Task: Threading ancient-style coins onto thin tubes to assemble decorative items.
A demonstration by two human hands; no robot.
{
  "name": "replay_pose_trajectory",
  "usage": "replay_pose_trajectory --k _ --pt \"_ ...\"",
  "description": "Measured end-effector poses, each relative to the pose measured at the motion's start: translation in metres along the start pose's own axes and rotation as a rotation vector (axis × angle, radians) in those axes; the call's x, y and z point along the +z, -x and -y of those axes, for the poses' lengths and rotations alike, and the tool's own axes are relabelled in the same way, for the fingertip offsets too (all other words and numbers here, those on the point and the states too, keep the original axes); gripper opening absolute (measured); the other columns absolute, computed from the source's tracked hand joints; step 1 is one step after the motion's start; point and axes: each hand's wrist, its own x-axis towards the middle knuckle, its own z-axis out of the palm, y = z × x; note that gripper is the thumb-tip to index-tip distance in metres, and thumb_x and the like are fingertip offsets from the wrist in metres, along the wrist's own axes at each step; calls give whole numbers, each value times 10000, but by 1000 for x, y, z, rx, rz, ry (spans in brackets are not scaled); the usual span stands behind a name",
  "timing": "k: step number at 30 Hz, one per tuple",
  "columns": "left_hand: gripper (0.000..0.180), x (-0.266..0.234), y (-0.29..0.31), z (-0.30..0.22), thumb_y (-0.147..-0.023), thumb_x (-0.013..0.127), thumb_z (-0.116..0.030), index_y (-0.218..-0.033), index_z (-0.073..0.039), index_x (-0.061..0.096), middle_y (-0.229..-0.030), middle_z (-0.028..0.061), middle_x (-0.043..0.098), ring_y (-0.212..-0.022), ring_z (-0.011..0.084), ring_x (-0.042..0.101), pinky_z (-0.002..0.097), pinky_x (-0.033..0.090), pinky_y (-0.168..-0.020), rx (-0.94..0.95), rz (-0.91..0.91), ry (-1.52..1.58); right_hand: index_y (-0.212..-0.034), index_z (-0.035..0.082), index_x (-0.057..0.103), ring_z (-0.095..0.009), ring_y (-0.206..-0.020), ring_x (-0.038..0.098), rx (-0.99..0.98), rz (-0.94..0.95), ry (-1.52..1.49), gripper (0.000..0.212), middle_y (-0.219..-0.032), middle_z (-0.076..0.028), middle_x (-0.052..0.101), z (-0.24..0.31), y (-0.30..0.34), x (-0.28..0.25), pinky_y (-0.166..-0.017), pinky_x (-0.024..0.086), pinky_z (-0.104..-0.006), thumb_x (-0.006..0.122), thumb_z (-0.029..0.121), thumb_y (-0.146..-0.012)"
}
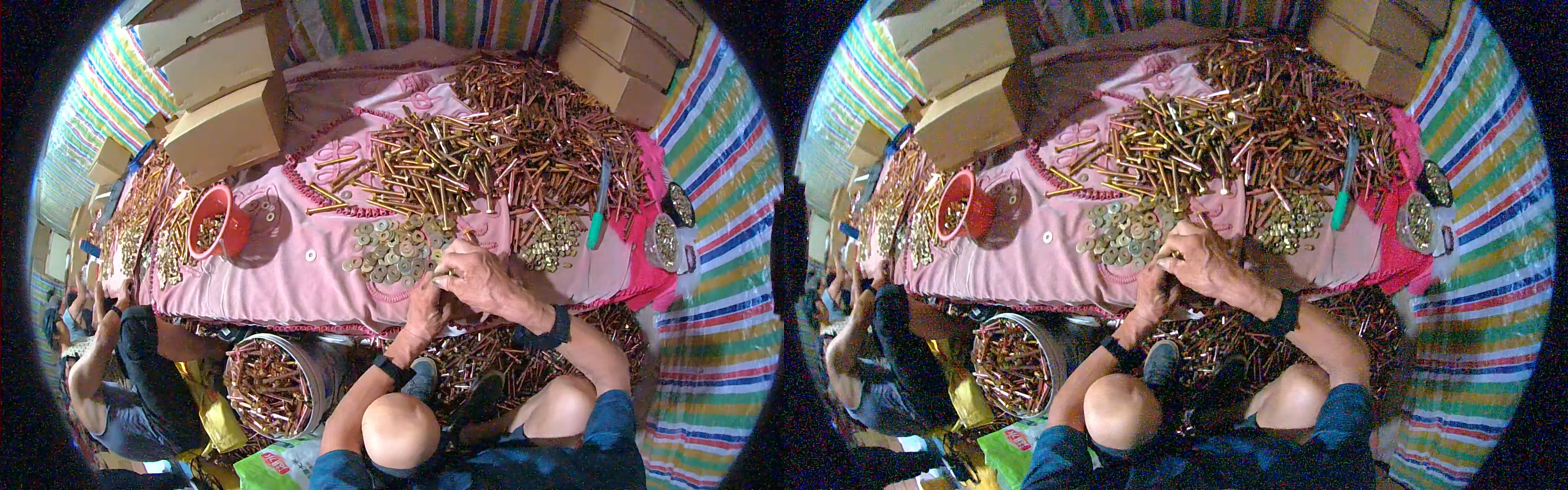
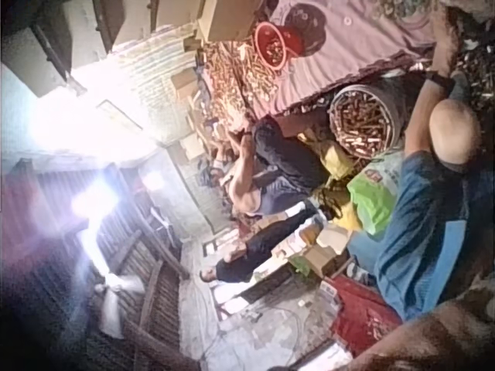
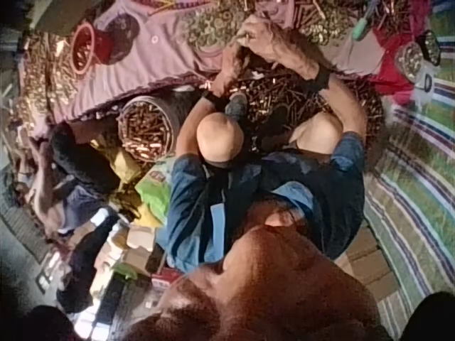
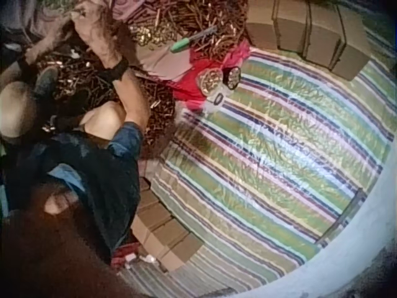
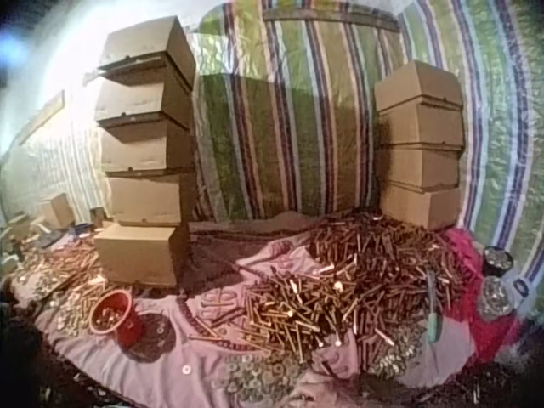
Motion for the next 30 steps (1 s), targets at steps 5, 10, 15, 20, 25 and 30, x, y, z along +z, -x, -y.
replay_pose_trajectory --k 5,10,15,20,25,30 --pt "296 -4 -2 -10 -803 652 -16 -1078 -42 545 -929 226 556 -863 465 568 506 464 -694 -91 43 -80 -1001 -8 703 -209 -935 647 41 -170 -210 210 -1011 -111 662 -15 0 -14 -809 512 -342 684 182 -915" --pt "230 -6 0 -9 -837 645 -21 -1033 -39 526 -886 211 539 -829 451 567 497 453 -672 -85 44 -94 -937 -13 735 -213 -734 667 232 -46 -294 261 -822 -114 685 -11 8 -16 -700 517 -354 681 241 -910" --pt "185 -6 -3 -13 -833 641 -3 -975 -31 526 -849 194 511 -794 437 552 488 442 -654 -77 40 -106 -988 7 741 -203 -816 682 244 -84 -182 255 -874 -111 703 -8 12 -14 -751 515 -342 683 243 -912" --pt "167 -5 -7 -22 -829 634 18 -965 -32 549 -845 188 509 -781 424 551 476 447 -655 -119 37 -73 -955 14 727 -337 -892 689 222 -382 57 228 -935 -177 707 -43 17 -37 -795 527 -404 654 211 -866" --pt "178 -6 -4 -19 -850 643 4 -1003 -25 557 -890 190 561 -824 412 581 461 475 -691 -85 16 -110 -829 12 692 -357 -840 651 348 -355 234 129 -840 -196 662 -94 30 -80 -770 514 -447 628 122 -845" --pt "199 -1 -2 -16 -876 643 -16 -1054 -17 555 -874 197 598 -803 406 608 459 490 -698 -131 -7 -120 -870 -4 678 -401 -810 641 459 -150 288 122 -842 -214 659 -98 32 -75 -717 501 -459 627 102 -835"
